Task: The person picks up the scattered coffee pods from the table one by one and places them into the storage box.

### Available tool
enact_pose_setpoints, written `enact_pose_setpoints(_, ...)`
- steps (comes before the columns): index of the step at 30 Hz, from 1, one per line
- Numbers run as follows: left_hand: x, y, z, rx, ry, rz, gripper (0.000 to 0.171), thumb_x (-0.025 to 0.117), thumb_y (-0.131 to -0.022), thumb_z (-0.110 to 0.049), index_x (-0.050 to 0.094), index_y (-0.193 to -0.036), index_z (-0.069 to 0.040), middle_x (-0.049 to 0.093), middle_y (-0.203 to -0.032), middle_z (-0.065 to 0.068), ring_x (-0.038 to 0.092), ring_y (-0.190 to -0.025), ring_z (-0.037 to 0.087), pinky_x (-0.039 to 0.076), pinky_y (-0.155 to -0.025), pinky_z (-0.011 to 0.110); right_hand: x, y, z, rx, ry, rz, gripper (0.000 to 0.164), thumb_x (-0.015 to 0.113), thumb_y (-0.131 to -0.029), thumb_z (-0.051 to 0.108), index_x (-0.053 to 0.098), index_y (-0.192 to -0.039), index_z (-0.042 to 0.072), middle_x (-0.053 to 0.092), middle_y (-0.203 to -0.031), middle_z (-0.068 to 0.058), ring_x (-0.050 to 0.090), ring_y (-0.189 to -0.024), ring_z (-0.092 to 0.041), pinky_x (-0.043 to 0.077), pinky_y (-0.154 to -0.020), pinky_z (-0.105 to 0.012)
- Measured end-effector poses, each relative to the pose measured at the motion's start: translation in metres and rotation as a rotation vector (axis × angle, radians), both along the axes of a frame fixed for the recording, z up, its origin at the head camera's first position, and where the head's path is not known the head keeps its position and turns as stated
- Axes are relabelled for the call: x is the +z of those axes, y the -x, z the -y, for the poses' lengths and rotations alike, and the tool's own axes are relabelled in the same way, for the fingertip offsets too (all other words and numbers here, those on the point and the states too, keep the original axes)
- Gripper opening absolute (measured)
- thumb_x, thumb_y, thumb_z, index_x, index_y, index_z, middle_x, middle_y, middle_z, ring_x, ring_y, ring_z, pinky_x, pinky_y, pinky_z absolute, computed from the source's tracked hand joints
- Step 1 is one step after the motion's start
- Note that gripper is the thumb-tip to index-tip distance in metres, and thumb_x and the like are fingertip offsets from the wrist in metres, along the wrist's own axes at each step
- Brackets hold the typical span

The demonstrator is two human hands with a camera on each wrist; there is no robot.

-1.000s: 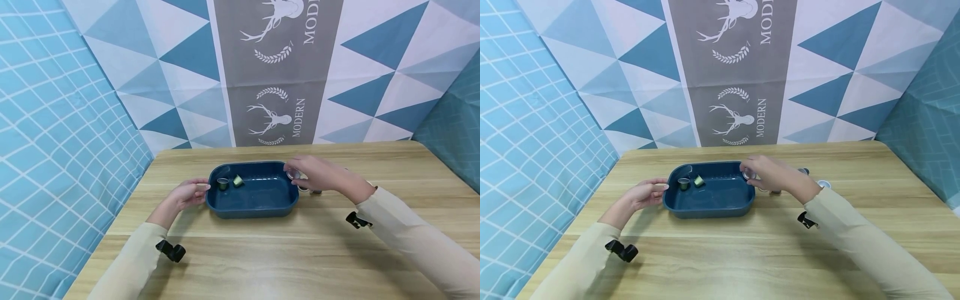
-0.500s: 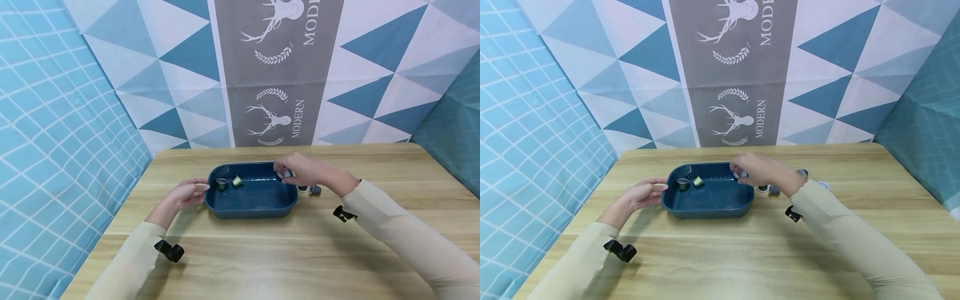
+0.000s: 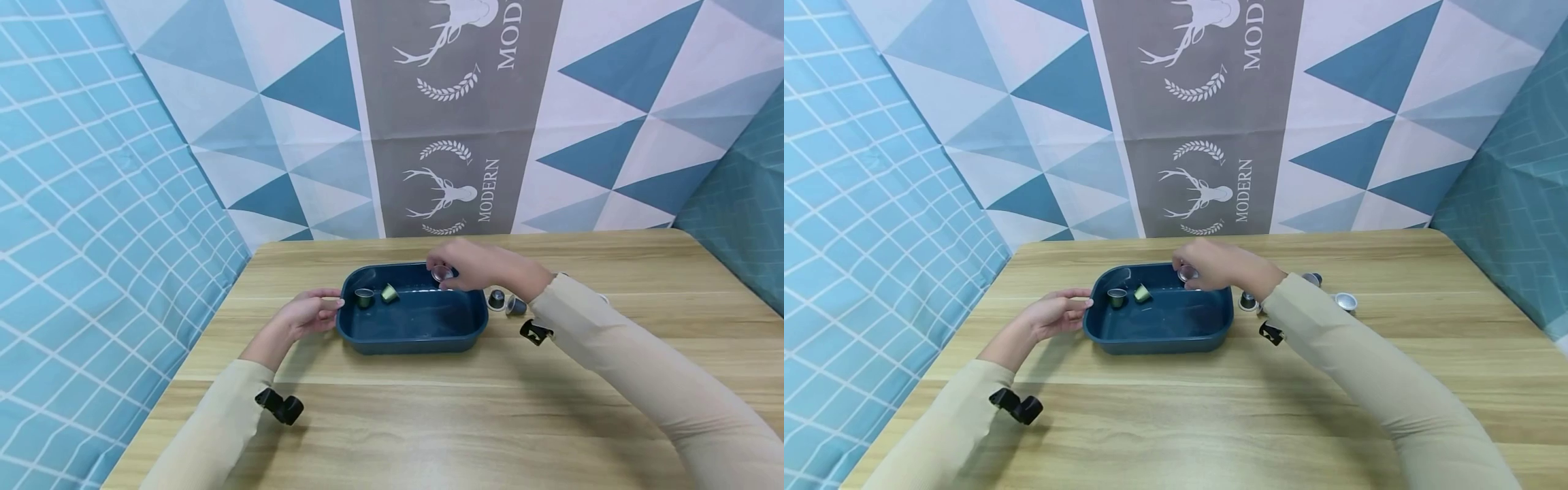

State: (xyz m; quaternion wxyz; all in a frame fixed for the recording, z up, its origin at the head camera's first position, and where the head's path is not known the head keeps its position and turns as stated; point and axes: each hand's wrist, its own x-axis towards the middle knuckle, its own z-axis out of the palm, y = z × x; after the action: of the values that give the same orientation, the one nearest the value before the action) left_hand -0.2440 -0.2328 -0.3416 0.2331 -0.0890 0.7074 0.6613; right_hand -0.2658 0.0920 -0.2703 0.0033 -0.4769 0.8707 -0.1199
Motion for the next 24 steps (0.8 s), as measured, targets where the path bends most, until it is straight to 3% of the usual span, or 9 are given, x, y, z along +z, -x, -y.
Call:
enact_pose_setpoints(7,-0.001,0.001,0.001,-0.005,0.013,-0.007,0.042,0.051,-0.097,-0.006,0.038,-0.137,-0.002,0.061,-0.075,-0.007,0.057,-0.069,0.003,0.049,-0.066,0.019,0.002,0.005,0.007,-0.039,-0.049,0.046,0.023,0.073,-0.083,0.010,0.063,-0.103,0.003,0.064,-0.085,-0.004,0.059,-0.081,-0.018,0.053,-0.081,-0.034)
enact_pose_setpoints(16,0.001,0.000,0.001,-0.002,0.011,-0.015,0.043,0.050,-0.098,-0.007,0.037,-0.138,-0.002,0.059,-0.074,-0.007,0.055,-0.067,0.003,0.048,-0.067,0.019,0.005,0.016,0.020,-0.019,-0.109,0.003,0.022,0.074,-0.083,0.012,0.063,-0.098,0.000,0.064,-0.078,-0.007,0.055,-0.068,-0.015,0.050,-0.074,-0.033)
enact_pose_setpoints(24,0.000,0.001,0.001,-0.014,0.007,-0.004,0.046,0.050,-0.098,-0.008,0.034,-0.141,-0.001,0.059,-0.076,-0.006,0.056,-0.069,0.003,0.049,-0.067,0.019,0.007,0.021,0.033,-0.032,-0.169,0.004,0.024,0.073,-0.084,0.014,0.064,-0.102,0.000,0.067,-0.083,-0.007,0.057,-0.070,-0.016,0.052,-0.076,-0.034)
